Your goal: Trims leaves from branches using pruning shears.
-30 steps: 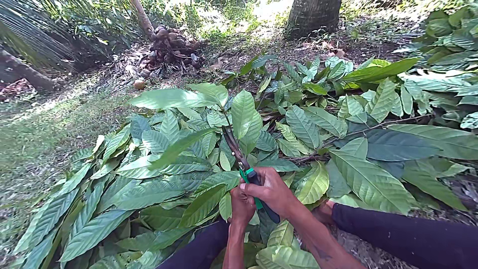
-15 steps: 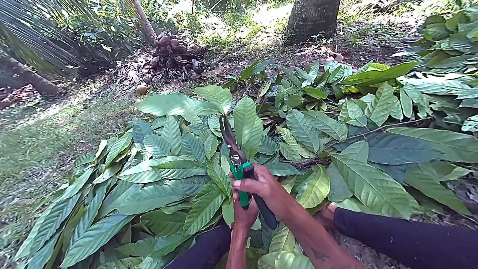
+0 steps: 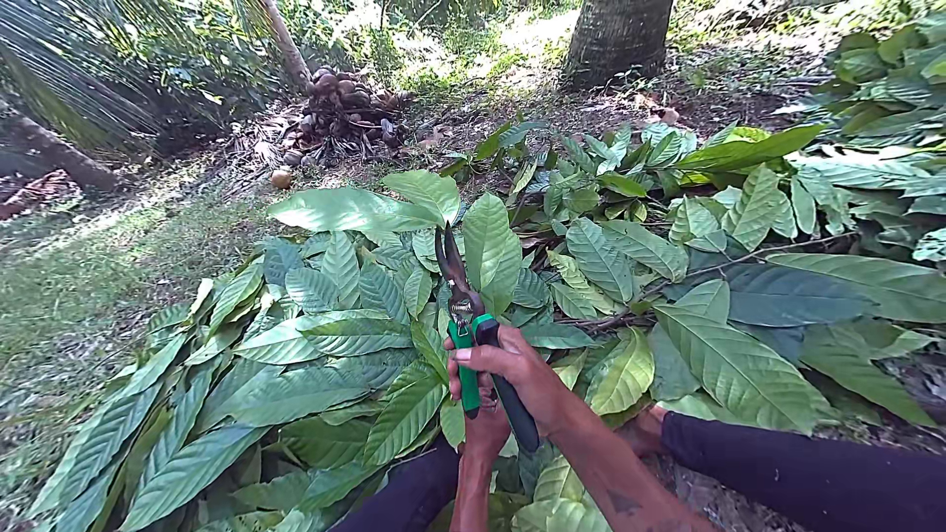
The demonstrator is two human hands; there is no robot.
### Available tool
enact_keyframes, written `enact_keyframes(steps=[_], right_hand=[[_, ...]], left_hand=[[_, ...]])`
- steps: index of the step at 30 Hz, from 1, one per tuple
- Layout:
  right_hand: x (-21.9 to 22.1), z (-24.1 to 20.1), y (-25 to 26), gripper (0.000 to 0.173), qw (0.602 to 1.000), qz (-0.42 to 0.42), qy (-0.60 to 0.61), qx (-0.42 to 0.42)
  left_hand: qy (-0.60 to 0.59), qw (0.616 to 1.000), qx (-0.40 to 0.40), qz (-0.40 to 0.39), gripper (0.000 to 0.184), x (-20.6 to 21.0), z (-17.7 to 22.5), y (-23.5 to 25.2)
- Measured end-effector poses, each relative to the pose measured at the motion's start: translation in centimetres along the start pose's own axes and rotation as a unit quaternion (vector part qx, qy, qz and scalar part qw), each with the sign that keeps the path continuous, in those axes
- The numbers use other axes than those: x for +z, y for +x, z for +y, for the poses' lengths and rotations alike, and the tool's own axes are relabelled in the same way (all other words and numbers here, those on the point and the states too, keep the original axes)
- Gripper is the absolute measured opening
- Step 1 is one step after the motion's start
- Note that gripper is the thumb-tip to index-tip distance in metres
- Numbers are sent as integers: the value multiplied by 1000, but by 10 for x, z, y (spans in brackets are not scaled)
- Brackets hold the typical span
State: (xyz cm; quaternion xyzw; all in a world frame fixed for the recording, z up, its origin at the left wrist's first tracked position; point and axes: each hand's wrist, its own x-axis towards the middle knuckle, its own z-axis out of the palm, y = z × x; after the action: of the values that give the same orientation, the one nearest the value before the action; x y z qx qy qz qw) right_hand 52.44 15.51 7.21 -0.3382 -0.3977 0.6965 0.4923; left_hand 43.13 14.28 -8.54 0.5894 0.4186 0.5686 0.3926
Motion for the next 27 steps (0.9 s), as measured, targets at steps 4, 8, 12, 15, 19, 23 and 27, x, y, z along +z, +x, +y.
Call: enact_keyframes(steps=[4, 8, 12, 15, 19, 23, 27], right_hand=[[1, 0, 1, 25, 1000, 1, 0, -1], [3, 0, 2, 23, 1000, 6, 16, 1], [3, 2, 2, 24, 1000, 6, 18, -2], [2, 3, 3, 25, 1000, -3, 21, -11], [3, 2, 3, 23, 1000, 7, 25, -9], [7, 2, 2, 18, 998, 35, 37, -25], [4, 12, -3, 15, 996, 23, -74, -46]], left_hand=[[-7, 1000, 25, -2, 18, 1, -1, 2], [-1, 999, 39, -7, 15, 2, -3, 4], [9, 999, 31, -8, 23, 2, -2, 4], [11, 1000, 28, -5, 24, 3, -3, 4], [7, 1000, 23, -11, 24, 2, 0, 3], [-25, 1000, -2, -10, 27, 0, 2, 1], [-96, 994, -61, -8, 30, 4, -53, -1]])
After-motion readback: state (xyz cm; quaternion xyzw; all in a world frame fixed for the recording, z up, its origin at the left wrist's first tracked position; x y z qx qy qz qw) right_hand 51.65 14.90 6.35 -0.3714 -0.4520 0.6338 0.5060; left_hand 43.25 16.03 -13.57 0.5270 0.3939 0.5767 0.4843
